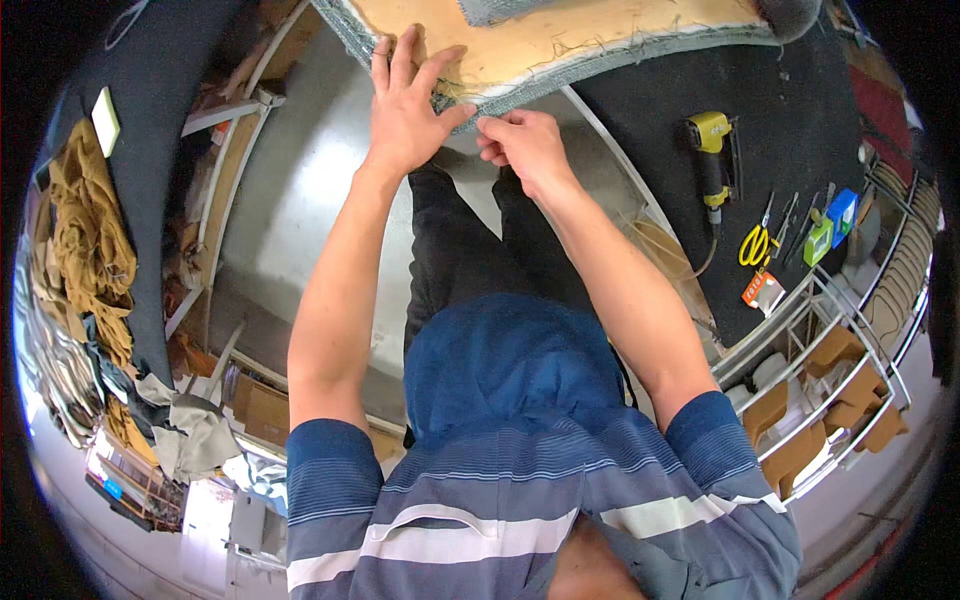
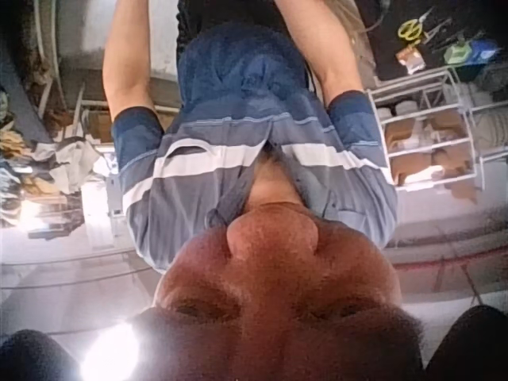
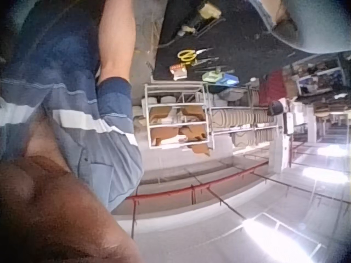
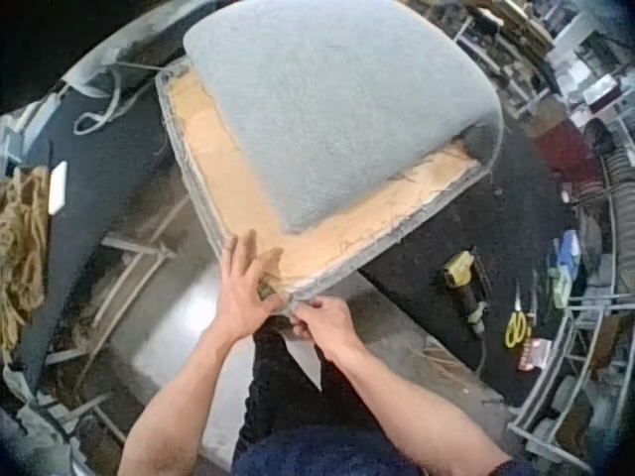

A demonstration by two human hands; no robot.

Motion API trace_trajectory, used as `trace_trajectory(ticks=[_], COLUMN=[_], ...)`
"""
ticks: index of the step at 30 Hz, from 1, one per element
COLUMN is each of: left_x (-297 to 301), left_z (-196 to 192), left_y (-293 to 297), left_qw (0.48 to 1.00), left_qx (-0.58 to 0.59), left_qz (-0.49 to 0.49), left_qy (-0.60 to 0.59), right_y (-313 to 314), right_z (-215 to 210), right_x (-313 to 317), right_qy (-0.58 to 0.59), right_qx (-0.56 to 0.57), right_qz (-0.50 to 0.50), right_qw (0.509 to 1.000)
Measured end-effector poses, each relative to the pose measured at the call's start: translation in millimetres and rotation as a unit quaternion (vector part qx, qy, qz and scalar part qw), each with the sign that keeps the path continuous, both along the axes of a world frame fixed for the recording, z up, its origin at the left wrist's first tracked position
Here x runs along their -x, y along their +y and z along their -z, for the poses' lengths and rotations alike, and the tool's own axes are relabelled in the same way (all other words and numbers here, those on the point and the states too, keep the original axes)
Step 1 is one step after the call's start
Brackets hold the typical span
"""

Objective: Upholstering a furniture component by stretching fabric and securing it with a pneumatic stapler and hand tools.

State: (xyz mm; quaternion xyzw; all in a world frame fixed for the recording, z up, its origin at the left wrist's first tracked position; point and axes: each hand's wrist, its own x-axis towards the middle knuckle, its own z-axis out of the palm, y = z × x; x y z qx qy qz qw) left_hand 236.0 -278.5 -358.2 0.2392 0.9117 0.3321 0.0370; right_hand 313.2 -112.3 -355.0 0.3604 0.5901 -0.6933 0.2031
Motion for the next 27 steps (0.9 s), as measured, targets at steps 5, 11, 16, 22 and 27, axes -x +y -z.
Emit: trace_trajectory(ticks=[5,11,16,22,27], left_x=[-4,-1,2,-2,-5], left_z=[-1,1,9,-4,3], left_y=[-5,-3,-15,-7,11], left_qw=[1.0,1.0,0.999,0.999,1.0], left_qx=[0.026,0.015,0.03,-0.003,0.002], left_qz=[0.002,0.007,0.018,0.01,-0.005], left_qy=[-0.01,-0.006,0.006,-0.041,-0.001], right_y=[-10,0,15,96,201], right_z=[0,2,6,-18,-32], right_x=[-11,2,-22,-107,-183], right_qy=[-0.011,-0.005,0.012,0.054,0.03], right_qx=[0.021,0.033,-0.016,-0.151,-0.321], right_qz=[0.014,-0.014,-0.087,-0.01,0.093], right_qw=[1.0,0.999,0.996,0.987,0.942])
